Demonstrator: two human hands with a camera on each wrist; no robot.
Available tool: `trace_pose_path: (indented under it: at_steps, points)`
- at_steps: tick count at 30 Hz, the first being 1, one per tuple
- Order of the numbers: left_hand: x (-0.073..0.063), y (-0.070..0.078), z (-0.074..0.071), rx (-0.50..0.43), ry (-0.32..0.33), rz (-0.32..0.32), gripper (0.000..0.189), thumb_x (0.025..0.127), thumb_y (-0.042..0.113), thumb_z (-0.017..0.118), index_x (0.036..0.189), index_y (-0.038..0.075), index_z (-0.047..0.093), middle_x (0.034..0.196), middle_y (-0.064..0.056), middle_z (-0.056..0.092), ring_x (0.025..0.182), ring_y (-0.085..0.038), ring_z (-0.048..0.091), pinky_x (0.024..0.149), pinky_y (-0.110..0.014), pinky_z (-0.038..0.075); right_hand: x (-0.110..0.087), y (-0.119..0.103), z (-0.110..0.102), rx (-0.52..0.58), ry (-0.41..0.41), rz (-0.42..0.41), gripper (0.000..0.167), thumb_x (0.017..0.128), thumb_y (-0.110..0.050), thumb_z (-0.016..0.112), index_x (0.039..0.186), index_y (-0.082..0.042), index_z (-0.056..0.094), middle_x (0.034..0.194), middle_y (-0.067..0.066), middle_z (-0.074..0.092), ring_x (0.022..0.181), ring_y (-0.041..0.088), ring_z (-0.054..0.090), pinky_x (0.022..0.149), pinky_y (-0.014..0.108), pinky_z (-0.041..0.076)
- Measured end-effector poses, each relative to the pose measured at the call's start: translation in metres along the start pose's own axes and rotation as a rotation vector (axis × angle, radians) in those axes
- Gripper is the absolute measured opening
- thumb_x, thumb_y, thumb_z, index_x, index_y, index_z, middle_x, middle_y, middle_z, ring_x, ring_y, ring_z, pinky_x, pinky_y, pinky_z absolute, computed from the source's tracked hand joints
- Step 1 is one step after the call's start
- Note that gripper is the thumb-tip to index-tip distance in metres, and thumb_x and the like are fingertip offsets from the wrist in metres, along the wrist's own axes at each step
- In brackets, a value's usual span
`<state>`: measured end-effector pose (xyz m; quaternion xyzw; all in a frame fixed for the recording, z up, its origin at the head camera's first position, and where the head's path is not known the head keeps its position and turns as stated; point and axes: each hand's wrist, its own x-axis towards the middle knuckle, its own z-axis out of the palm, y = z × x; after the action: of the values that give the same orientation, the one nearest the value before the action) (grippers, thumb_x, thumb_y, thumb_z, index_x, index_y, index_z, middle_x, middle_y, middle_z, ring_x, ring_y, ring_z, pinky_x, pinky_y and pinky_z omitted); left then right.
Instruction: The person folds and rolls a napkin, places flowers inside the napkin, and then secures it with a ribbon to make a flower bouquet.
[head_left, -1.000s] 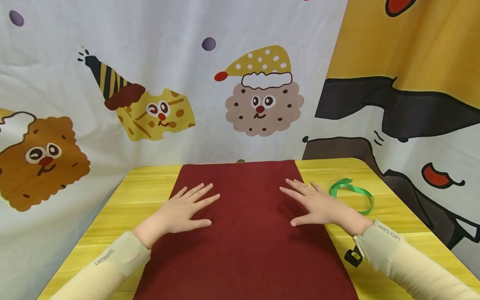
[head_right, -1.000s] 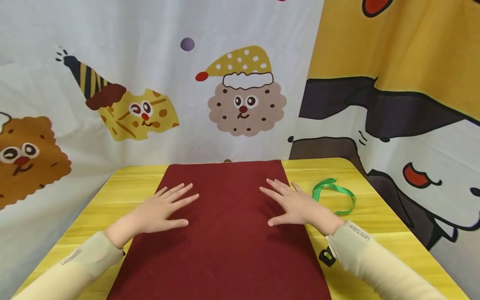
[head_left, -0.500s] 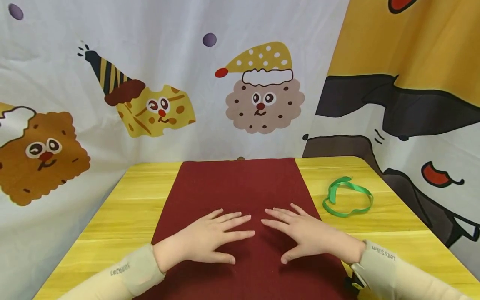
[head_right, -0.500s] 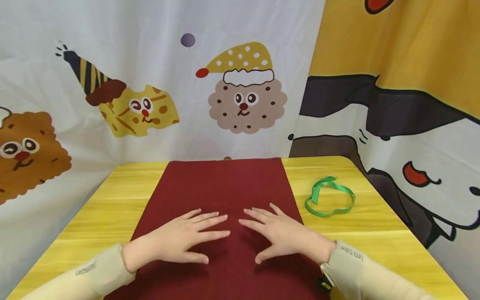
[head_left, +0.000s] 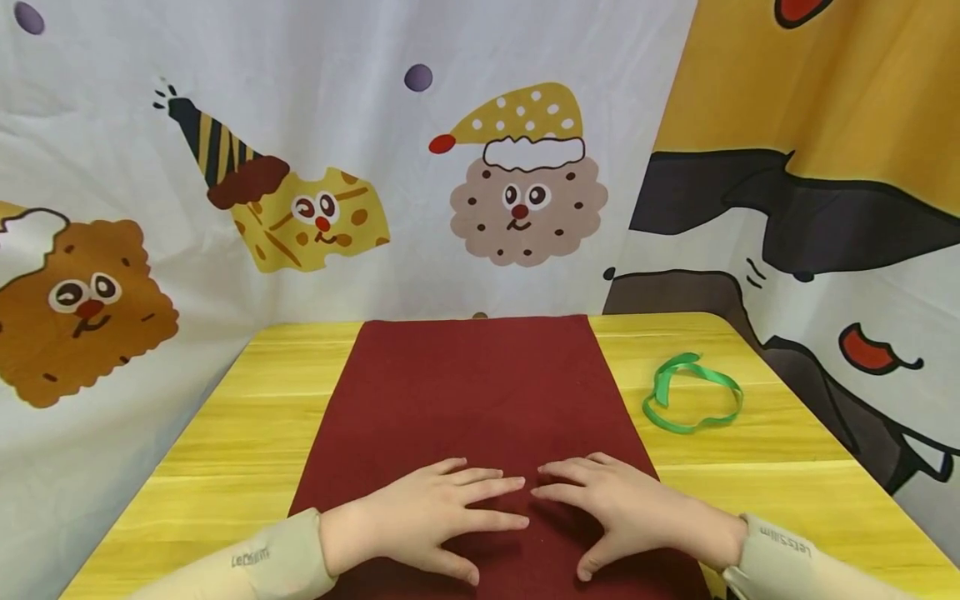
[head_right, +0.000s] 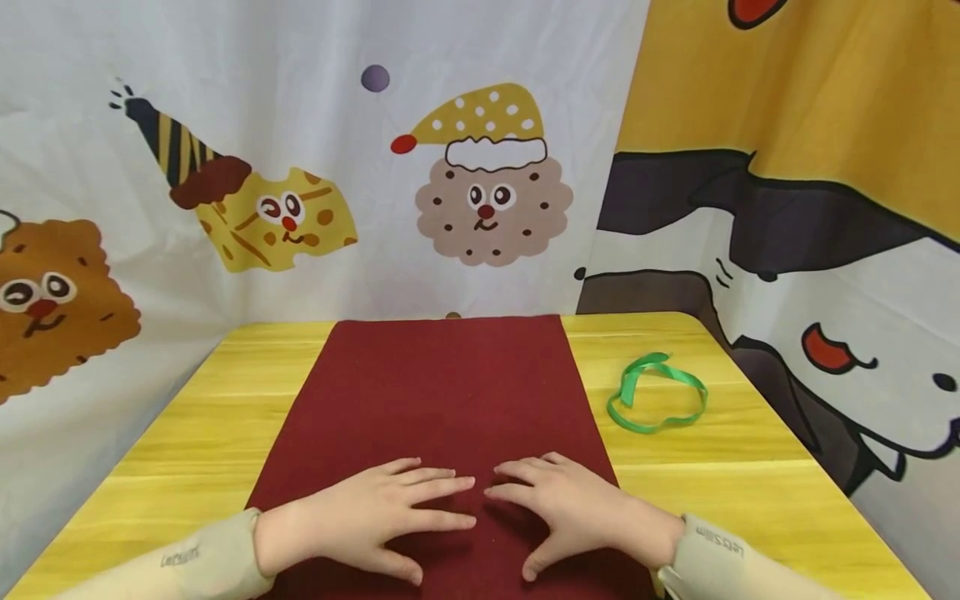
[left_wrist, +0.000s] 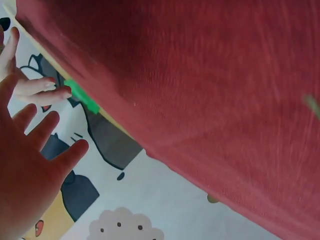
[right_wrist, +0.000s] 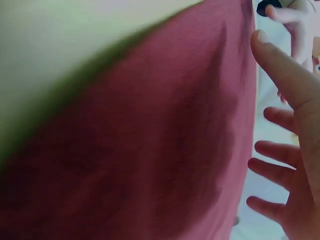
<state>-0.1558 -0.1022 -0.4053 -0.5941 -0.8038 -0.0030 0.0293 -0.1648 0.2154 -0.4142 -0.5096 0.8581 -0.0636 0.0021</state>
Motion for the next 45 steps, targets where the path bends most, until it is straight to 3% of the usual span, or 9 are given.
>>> trace_pose_path:
  at_steps: [7,12,15,19,22,26,36,40,45]
  points:
    - [-0.003,0.002,0.004,-0.087,-0.017,0.025,0.080,0.083,0.069,0.058,0.151,0.042,0.026,0.160,0.004,0.016,0.141,-0.014,0.026,0.102,-0.045,0.038,-0.016,0.006,0.007,0.070,0.042,-0.038,0.082,0.064,-0.078,0.068,0.131,-0.031,0.057,0.133,-0.006,0.050,0.118,0.010,0.048,0.089,0.042,0.044]
    - [-0.003,-0.001,0.004,-0.305,-0.048,0.055,0.076,0.085,0.061,0.062,0.151,0.037,0.032,0.158,-0.002,0.020,0.140,-0.013,0.027,0.103,-0.035,0.037,-0.024,0.010,0.010,0.127,0.081,-0.066,0.052,0.061,-0.074,0.074,0.091,-0.033,0.062,0.099,-0.021,0.049,0.088,-0.004,0.046,0.074,0.023,0.040]
    - [-0.003,-0.003,0.003,-0.377,-0.053,0.070,0.072,0.086,0.057,0.065,0.148,0.035,0.038,0.151,-0.003,0.030,0.135,-0.012,0.033,0.103,-0.028,0.035,-0.030,0.012,0.011,0.187,0.034,-0.061,0.043,0.060,-0.065,0.080,0.070,-0.032,0.055,0.076,-0.028,0.043,0.067,-0.011,0.038,0.061,0.011,0.033]
    - [-0.002,-0.003,0.003,-0.375,-0.060,0.067,0.061,0.084,0.052,0.071,0.138,0.035,0.050,0.129,0.007,0.043,0.115,-0.003,0.043,0.096,-0.017,0.035,-0.037,0.012,0.010,0.305,-0.062,-0.026,0.038,0.061,-0.051,0.085,0.059,-0.030,0.054,0.057,-0.031,0.040,0.052,-0.017,0.030,0.046,0.007,0.028]
    - [-0.002,-0.003,0.004,-0.384,-0.084,0.054,0.050,0.081,0.048,0.075,0.127,0.034,0.058,0.114,0.014,0.047,0.102,0.003,0.043,0.088,-0.011,0.034,-0.041,0.013,0.008,0.346,-0.099,-0.008,0.035,0.061,-0.047,0.087,0.059,-0.029,0.056,0.056,-0.032,0.040,0.050,-0.017,0.030,0.044,0.008,0.028]
    - [-0.001,-0.004,0.006,-0.401,-0.112,0.045,0.044,0.080,0.046,0.076,0.118,0.032,0.060,0.106,0.017,0.050,0.096,0.006,0.042,0.083,-0.008,0.034,-0.043,0.014,0.006,0.345,-0.130,-0.036,0.035,0.061,-0.044,0.088,0.064,-0.028,0.057,0.060,-0.029,0.040,0.052,-0.014,0.031,0.046,0.008,0.028]
    - [0.002,-0.004,0.010,-0.454,-0.129,0.045,0.038,0.079,0.039,0.079,0.113,0.030,0.065,0.103,0.018,0.052,0.093,0.007,0.040,0.081,-0.008,0.034,-0.048,0.015,0.004,0.306,-0.139,-0.094,0.040,0.068,-0.056,0.081,0.061,-0.028,0.054,0.065,-0.026,0.040,0.052,-0.013,0.030,0.047,0.007,0.027]
    - [0.005,-0.005,0.012,-0.474,-0.143,0.043,0.038,0.079,0.037,0.079,0.113,0.031,0.065,0.103,0.018,0.051,0.093,0.007,0.040,0.080,-0.009,0.035,-0.051,0.013,0.004,0.294,-0.123,-0.108,0.035,0.064,-0.044,0.086,0.057,-0.028,0.056,0.066,-0.025,0.040,0.053,-0.015,0.029,0.048,0.006,0.026]
    - [0.005,-0.006,0.013,-0.491,-0.160,0.043,0.037,0.079,0.036,0.079,0.113,0.031,0.065,0.103,0.018,0.052,0.093,0.007,0.040,0.080,-0.009,0.036,-0.051,0.014,0.007,0.364,-0.140,-0.102,0.028,0.062,-0.028,0.087,0.059,-0.025,0.060,0.065,-0.021,0.042,0.052,-0.016,0.030,0.048,0.006,0.030]
